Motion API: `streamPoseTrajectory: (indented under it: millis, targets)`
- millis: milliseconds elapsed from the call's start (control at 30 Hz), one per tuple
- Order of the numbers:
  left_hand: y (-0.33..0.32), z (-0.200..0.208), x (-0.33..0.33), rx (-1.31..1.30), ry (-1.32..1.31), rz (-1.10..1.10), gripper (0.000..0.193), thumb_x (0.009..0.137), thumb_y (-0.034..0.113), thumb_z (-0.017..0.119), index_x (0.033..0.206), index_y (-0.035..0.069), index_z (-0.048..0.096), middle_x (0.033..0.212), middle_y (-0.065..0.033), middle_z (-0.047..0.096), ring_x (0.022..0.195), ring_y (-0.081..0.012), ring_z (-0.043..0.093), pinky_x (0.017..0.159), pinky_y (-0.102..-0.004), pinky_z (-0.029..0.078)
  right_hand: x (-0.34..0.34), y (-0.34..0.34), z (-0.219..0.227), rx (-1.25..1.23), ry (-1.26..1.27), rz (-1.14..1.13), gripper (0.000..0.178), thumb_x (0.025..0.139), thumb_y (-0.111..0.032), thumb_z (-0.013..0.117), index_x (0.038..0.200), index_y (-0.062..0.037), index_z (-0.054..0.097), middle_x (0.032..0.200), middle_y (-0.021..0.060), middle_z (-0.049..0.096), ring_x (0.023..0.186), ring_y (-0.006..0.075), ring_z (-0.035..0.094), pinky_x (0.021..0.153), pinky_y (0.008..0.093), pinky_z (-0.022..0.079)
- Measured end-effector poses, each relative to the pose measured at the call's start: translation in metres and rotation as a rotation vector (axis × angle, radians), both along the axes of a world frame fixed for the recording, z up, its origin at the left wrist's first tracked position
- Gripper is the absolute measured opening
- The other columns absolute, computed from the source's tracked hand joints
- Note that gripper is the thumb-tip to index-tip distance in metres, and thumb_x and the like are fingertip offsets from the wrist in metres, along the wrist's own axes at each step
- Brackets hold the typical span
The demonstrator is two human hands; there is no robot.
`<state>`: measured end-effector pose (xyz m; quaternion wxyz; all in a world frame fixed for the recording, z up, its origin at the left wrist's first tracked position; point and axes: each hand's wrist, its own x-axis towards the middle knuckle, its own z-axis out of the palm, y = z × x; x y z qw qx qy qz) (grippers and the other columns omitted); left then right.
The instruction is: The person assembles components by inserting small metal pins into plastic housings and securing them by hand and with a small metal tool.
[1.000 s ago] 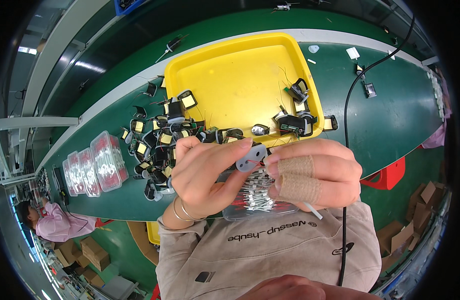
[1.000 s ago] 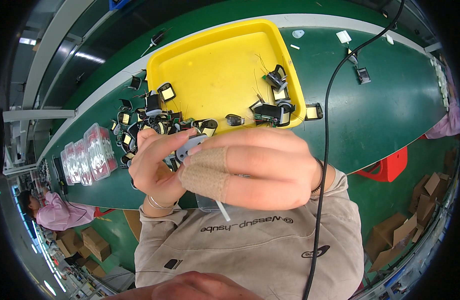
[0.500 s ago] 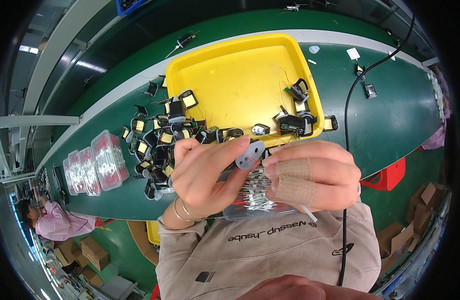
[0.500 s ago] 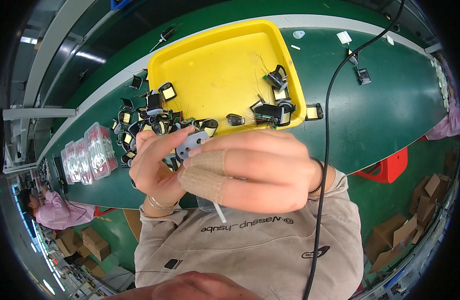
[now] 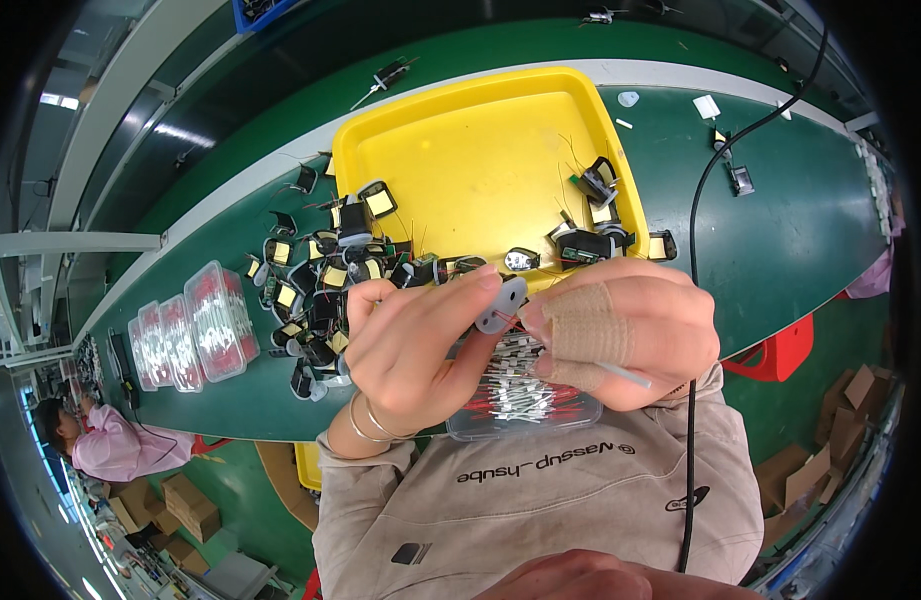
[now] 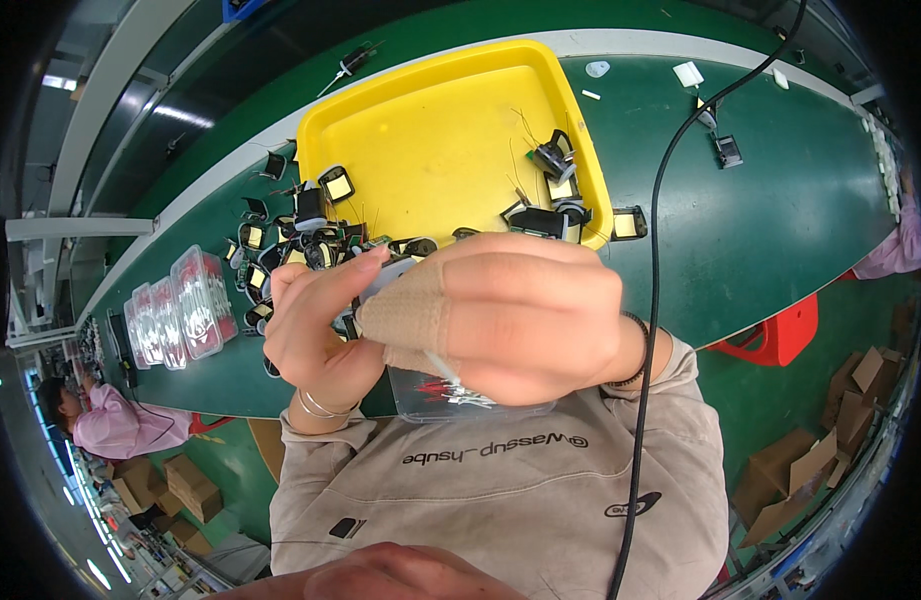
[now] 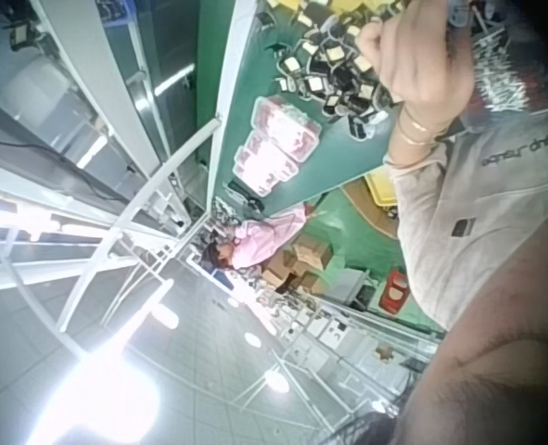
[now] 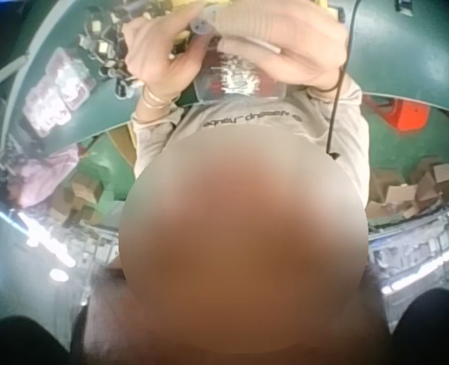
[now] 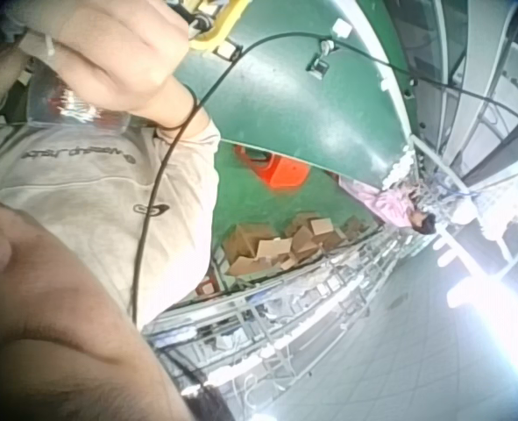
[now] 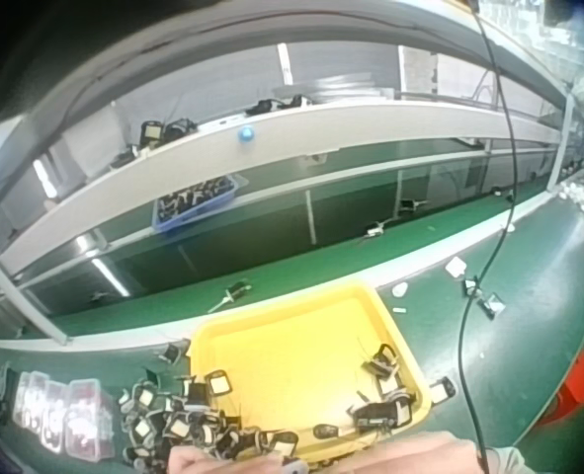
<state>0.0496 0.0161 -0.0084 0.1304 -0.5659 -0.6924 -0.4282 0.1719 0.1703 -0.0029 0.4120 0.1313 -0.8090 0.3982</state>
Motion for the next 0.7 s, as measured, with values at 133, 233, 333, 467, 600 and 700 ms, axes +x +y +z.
streamPoseTrajectory:
  millis: [133,233,333,467,600,700]
  targets:
    - [0.0019,-0.0024,0.0001,0.005,0.01,-0.015,0.04,0.053,-0.003,0.068,0.093,0.002,0.066,0.09,-0.0093,0.07,0.066,-0.0155,0.063,0.064,-0.0264,0.035,-0.0032,0.0013,0.0034,-0.081,-0.009,-0.001,0.021,0.056,-0.005,0.078,0.073,0.001,0.068,0.076,0.0133,0.068,0.068,0.0247,0.067,0.061,0.0299,0.054]
    - [0.0014,-0.0011,0.0,0.003,0.001,-0.006,0.042,0.054,-0.002,0.072,0.095,0.005,0.068,0.093,-0.0061,0.07,0.067,-0.0128,0.063,0.064,-0.0245,0.034,-0.0016,0.0031,0.0016,-0.018,-0.025,0.004,0.022,0.056,-0.006,0.079,0.074,0.0009,0.068,0.076,0.0126,0.068,0.067,0.0245,0.067,0.061,0.0302,0.054]
    - [0.0008,-0.0022,-0.0001,0.0,0.018,0.003,0.043,0.053,-0.002,0.07,0.095,0.006,0.068,0.093,-0.0063,0.07,0.066,-0.0126,0.063,0.063,-0.0246,0.034,-0.0012,0.0025,0.0023,-0.021,-0.013,0.009,0.022,0.056,-0.007,0.079,0.074,0.001,0.068,0.075,0.0122,0.068,0.067,0.0245,0.067,0.062,0.0298,0.054]
    - [0.0009,-0.0012,-0.0001,-0.005,0.052,-0.001,0.041,0.05,-0.005,0.067,0.09,0.0,0.065,0.09,-0.0132,0.07,0.067,-0.018,0.064,0.063,-0.0281,0.035,-0.0003,0.0,0.0018,-0.03,-0.013,-0.032,0.023,0.057,-0.007,0.079,0.075,0.0007,0.068,0.075,0.0126,0.068,0.068,0.0247,0.067,0.061,0.0299,0.055]
    - [0.001,-0.0032,-0.0008,0.029,0.053,0.009,0.042,0.054,-0.001,0.07,0.095,0.005,0.068,0.093,-0.0063,0.07,0.065,-0.0123,0.062,0.063,-0.0249,0.033,-0.0027,-0.0014,0.0025,-0.067,0.011,-0.038,0.024,0.057,-0.008,0.08,0.077,0.0001,0.068,0.077,0.0131,0.068,0.069,0.0251,0.067,0.059,0.0308,0.055]
    - [0.0006,-0.0031,-0.0008,0.035,0.052,0.015,0.042,0.054,-0.001,0.07,0.096,0.005,0.068,0.093,-0.0065,0.07,0.065,-0.0122,0.062,0.063,-0.0249,0.033,-0.0014,0.0026,0.0027,0.042,0.006,-0.016,0.026,0.058,-0.009,0.08,0.079,0.0005,0.068,0.078,0.0131,0.067,0.07,0.0251,0.067,0.06,0.0299,0.055]
